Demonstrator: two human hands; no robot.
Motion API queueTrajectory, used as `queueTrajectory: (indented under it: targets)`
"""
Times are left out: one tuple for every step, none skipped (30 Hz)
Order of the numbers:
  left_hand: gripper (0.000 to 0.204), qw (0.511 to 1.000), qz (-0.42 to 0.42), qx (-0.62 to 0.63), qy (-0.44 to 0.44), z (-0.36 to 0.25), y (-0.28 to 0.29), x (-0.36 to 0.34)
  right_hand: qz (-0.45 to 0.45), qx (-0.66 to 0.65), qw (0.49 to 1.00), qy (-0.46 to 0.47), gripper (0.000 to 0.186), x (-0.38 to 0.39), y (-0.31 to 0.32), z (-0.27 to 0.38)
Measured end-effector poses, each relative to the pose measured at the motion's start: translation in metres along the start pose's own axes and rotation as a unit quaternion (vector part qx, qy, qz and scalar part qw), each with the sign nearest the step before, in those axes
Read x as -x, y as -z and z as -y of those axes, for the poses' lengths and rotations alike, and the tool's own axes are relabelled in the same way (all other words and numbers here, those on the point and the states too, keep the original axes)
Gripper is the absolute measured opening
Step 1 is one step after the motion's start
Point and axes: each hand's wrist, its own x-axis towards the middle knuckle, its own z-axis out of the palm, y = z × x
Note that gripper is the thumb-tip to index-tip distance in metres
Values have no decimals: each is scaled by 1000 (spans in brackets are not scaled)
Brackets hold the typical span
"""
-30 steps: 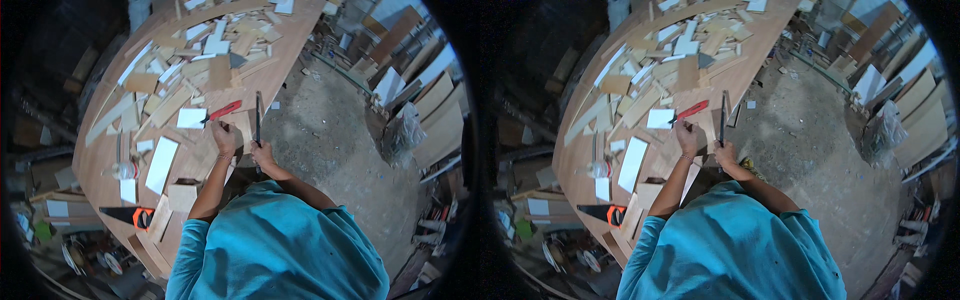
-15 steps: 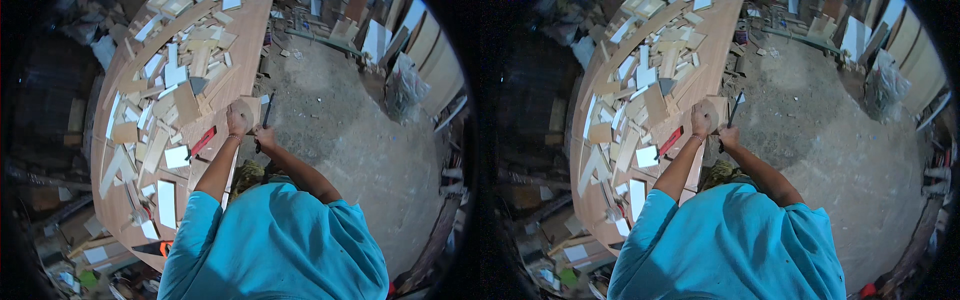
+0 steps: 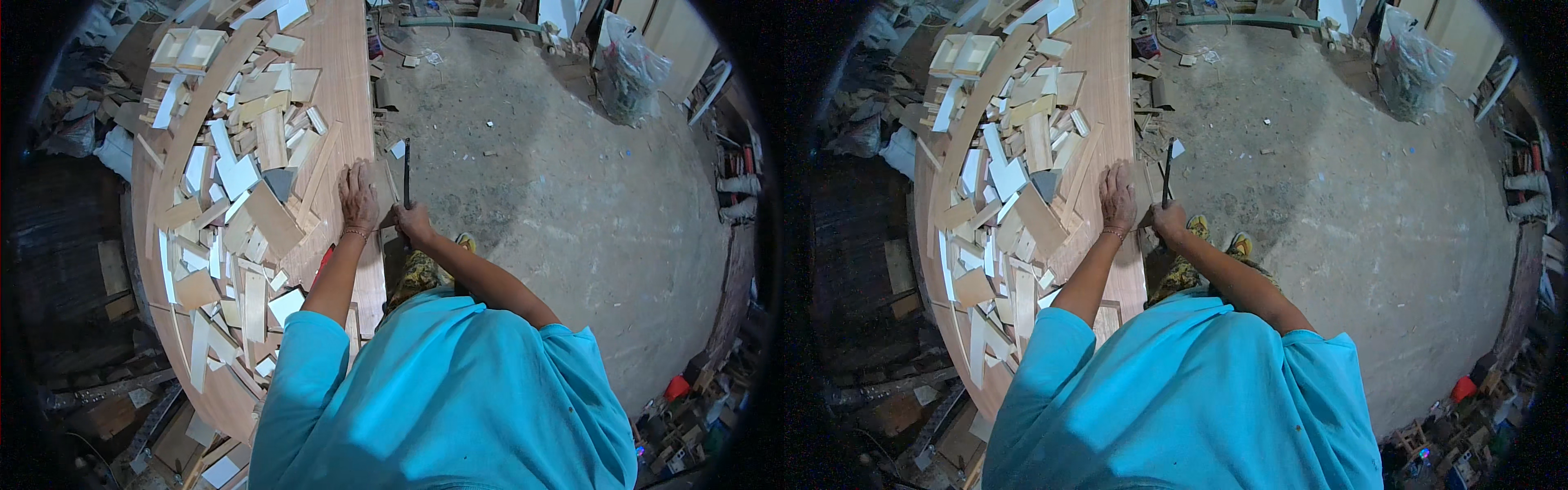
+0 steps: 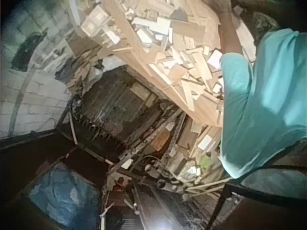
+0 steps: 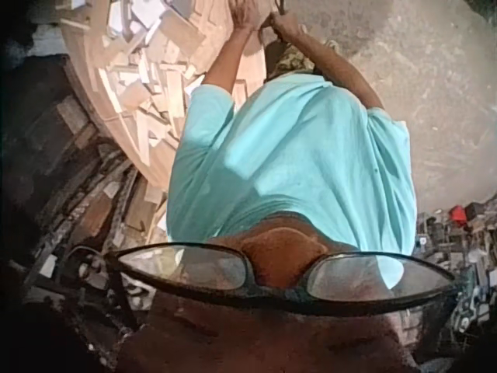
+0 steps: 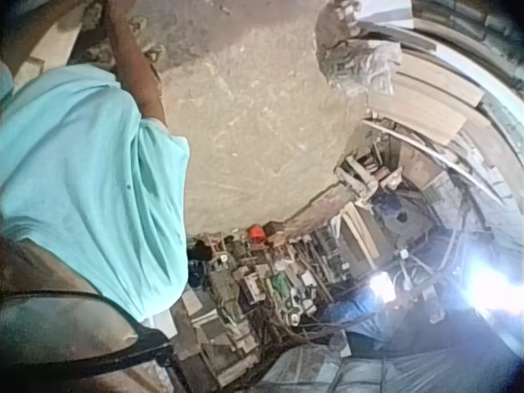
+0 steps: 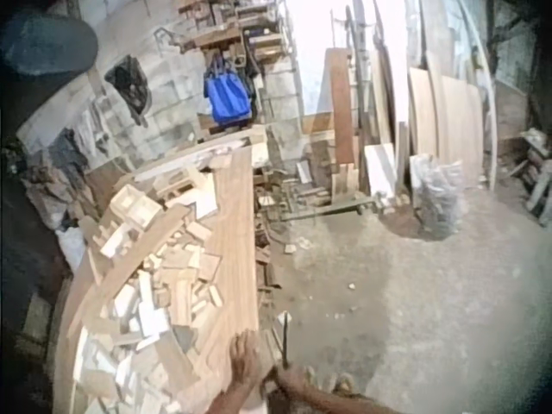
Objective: Measure and cut small pieces of wood using a pencil and a hacksaw.
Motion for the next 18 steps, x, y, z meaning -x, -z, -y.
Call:
queueTrajectory:
  targets:
    - [50, 1000, 1, -22, 10, 6, -3, 3, 3, 1, 1000, -1, 17, 6, 0, 9]
    - [50, 1000, 4, -21, 8, 4, -5, 3, 14, 26, 999, -14, 18, 10, 6, 17]
    - [48, 1000, -13, -13, 11, 2, -7, 3, 27, 52, 998, -27, 20, 13, 11, 22]
    - [47, 999, -33, -4, 8, -3, -8, -1, 21, 48, 998, -24, 20, 7, 18, 19]
    - [47, 999, -34, -3, 2, -3, -9, -5, -12, 135, 989, 56, 20, -1, 22, 11]
    - [46, 1000, -24, -11, -3, -4, -9, -8, -45, 221, 965, 135, 21, -10, 25, 5]
    - [46, 1000, -13, -21, -1, 1, -9, -6, -44, 220, 965, 135, 21, -7, 22, 11]
    - [46, 1000, -13, -21, -2, 4, -9, -6, -15, 231, 961, 153, 22, 2, 22, 25]
    - [47, 999, 0, -43, -10, 8, -8, -7, 13, 240, 955, 172, 26, 8, 21, 34]
    - [47, 998, 13, -63, -22, 9, -7, -9, 8, 238, 956, 173, 26, 6, 20, 35]
    - [47, 998, 13, -62, -27, 8, -7, -10, -4, 256, 946, 198, 22, 5, 20, 35]
    - [48, 993, 27, -114, -17, 7, -8, -10, -17, 274, 935, 223, 19, 3, 20, 35]
    - [48, 985, 41, -167, -5, 7, -9, -10, -20, 273, 936, 223, 19, 6, 17, 38]
    - [48, 985, 42, -165, -9, 8, -10, -10, -56, 318, 906, 272, 23, 9, 15, 39]
    - [47, 983, 51, -178, -3, 9, -12, -10, -92, 362, 871, 319, 30, 13, 13, 41]
    - [46, 980, 62, -188, 2, 8, -14, -9, -97, 364, 871, 315, 30, 18, 13, 44]
    - [46, 981, 62, -185, 2, 11, -16, -9, -84, 378, 871, 303, 38, 23, 11, 49]
    - [47, 987, 49, -150, -8, 15, -17, -9, -70, 393, 870, 290, 49, 27, 10, 55]
